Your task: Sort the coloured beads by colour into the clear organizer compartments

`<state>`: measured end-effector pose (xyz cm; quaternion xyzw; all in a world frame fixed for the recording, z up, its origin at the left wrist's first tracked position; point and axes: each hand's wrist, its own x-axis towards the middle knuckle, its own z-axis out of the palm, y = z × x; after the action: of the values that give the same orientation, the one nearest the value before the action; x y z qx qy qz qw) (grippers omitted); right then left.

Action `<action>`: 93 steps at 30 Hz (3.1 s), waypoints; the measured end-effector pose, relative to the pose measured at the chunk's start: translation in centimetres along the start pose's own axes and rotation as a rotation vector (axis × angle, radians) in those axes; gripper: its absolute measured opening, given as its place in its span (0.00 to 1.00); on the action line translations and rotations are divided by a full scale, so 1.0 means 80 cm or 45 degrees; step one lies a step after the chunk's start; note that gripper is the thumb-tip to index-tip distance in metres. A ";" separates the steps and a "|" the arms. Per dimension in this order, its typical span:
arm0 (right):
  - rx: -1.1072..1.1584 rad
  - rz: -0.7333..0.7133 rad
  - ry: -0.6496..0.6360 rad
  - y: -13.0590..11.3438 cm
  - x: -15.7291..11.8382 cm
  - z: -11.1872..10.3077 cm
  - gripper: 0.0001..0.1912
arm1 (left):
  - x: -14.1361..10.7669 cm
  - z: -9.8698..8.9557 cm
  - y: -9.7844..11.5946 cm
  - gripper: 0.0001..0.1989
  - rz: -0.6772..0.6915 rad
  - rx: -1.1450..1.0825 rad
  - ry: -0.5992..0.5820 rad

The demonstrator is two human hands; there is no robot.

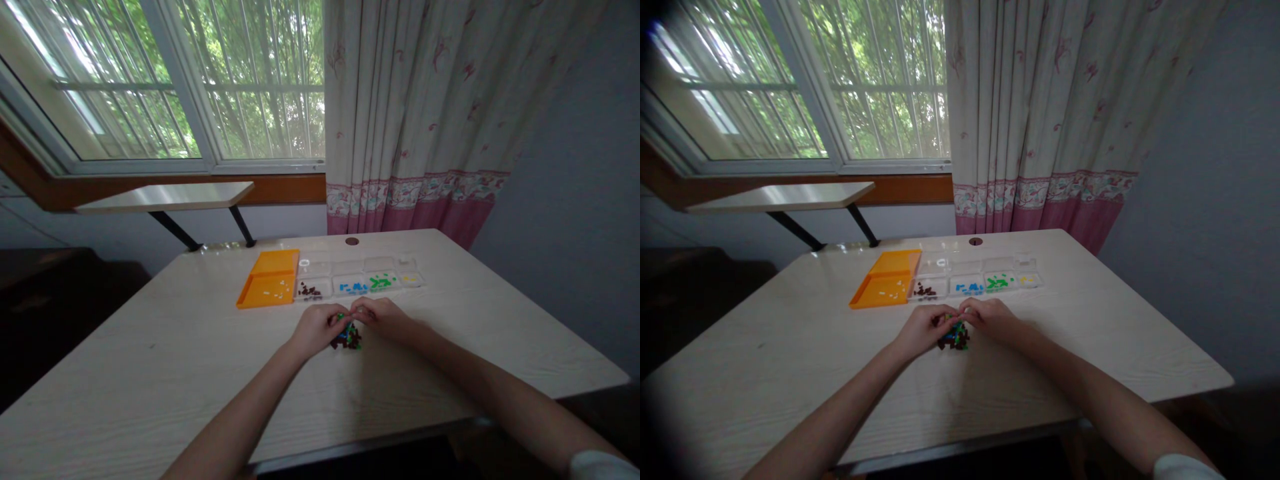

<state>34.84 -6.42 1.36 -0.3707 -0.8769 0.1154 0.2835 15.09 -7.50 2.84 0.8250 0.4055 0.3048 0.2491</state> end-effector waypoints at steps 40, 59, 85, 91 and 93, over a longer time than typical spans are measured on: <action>-0.232 -0.225 0.370 -0.012 0.004 -0.002 0.12 | 0.009 0.011 -0.011 0.14 -0.236 -0.579 0.021; -0.135 -0.072 0.777 -0.008 0.005 -0.035 0.08 | 0.003 -0.028 -0.025 0.19 0.165 0.471 -0.277; -0.072 0.005 0.781 -0.016 0.005 -0.037 0.09 | 0.001 -0.027 -0.026 0.17 0.124 0.538 -0.270; -0.109 0.034 0.787 -0.011 0.003 -0.038 0.10 | 0.002 -0.031 -0.031 0.15 0.061 0.611 -0.210; -0.100 0.038 0.797 -0.007 0.002 -0.037 0.09 | 0.002 -0.032 -0.031 0.15 0.047 0.621 -0.198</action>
<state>36.15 -6.75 4.08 -0.4119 -0.7452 -0.0341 0.5234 12.07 -5.55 3.00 0.8888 0.4317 0.1380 0.0675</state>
